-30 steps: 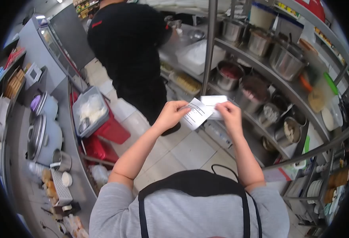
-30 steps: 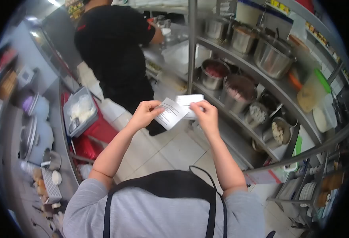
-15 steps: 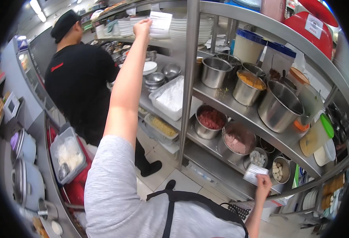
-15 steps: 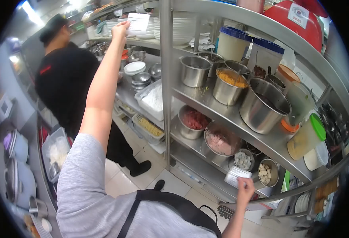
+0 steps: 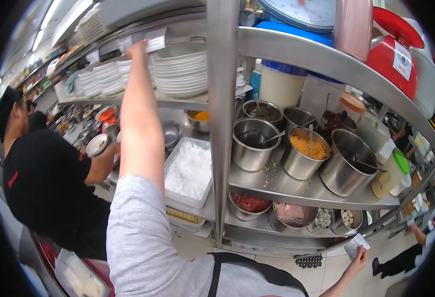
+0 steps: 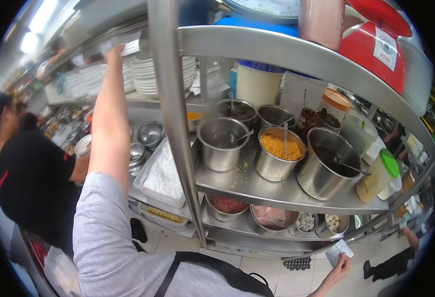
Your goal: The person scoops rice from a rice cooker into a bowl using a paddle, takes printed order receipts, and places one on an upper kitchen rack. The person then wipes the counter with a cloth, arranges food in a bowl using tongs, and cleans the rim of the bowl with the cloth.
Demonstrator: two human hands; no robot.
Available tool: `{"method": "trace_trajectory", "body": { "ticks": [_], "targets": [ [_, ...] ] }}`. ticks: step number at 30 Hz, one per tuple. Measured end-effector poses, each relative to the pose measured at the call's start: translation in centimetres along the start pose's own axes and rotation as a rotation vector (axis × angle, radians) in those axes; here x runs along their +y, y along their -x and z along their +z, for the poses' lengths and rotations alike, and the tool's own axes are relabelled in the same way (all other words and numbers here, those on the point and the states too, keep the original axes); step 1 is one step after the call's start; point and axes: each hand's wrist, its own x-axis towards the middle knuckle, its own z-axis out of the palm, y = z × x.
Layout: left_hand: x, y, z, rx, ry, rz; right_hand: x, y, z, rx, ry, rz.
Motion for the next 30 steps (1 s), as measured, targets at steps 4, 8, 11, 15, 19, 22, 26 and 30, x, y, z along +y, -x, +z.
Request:
{"method": "trace_trajectory", "body": {
  "ticks": [4,8,11,15,19,22,26,30],
  "targets": [
    [2.9,-0.6,3.0,0.166,0.573,-0.085,-1.8,0.5,-1.0,0.062,0.122,0.015],
    [3.9,0.9,2.4,0.325,0.185,0.048,-4.4,0.7,-0.8,0.085,0.130,-0.038],
    [2.1,1.7,0.3,0.493,-0.012,0.572,-7.7,0.4,-0.7,0.055,0.078,0.002],
    [4.9,14.4,-6.5,0.678,-0.139,1.007,-9.4,-0.2,-2.7,-0.072,-0.127,0.062],
    [12.5,37.9,-10.4,0.562,0.583,1.092,-9.2,-0.8,-6.5,-0.103,-0.390,-0.047],
    [17.4,55.4,-7.9,0.209,0.905,0.979,-8.4,-0.9,-10.9,-0.119,-0.455,0.026],
    [25.0,77.1,-4.1,-0.795,0.848,0.272,-5.3,-0.8,-17.9,-0.051,-0.454,0.037],
    [31.2,92.8,-1.6,-1.613,1.054,0.108,-2.3,-1.0,-25.5,0.025,-0.395,0.117]
  ]
}}
